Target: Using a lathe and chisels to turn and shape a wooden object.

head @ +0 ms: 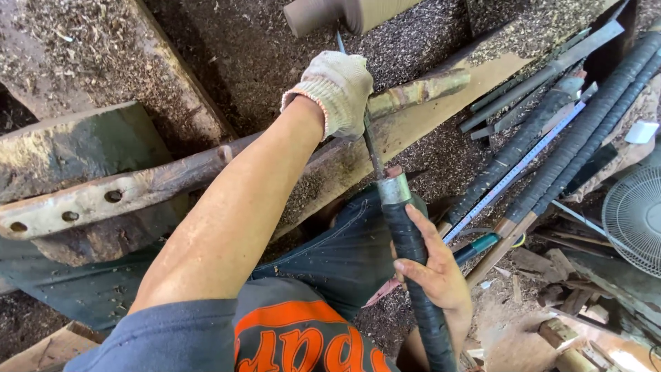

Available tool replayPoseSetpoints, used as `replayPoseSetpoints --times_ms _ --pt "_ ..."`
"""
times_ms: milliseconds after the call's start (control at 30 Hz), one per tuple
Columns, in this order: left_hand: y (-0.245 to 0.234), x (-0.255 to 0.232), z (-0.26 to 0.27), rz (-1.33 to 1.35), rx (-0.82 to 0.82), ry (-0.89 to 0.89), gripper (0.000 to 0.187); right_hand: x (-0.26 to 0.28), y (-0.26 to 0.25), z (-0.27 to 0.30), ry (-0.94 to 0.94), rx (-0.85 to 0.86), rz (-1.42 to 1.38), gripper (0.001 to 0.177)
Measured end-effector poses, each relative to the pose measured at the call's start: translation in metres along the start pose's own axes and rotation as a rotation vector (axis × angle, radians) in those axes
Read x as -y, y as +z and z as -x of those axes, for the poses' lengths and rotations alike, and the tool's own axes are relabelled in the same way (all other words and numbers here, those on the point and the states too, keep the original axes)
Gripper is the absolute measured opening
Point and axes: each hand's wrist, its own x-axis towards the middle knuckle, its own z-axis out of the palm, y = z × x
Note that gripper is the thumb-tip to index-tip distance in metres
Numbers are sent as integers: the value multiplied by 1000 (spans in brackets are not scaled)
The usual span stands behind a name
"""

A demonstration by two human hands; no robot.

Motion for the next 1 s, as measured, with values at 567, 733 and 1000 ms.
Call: replayPoseSetpoints --times_ms 567,733,1000 --pt "4 -1 2 47 -65 -65 26 22 -41 -8 64 115 124 94" --pt "11 2 -4 42 -72 -14 26 3 -13 1 75 -8 -4 97" --pt "8 7 -8 8 -60 79 34 -19 22 8 -58 -90 -104 93"
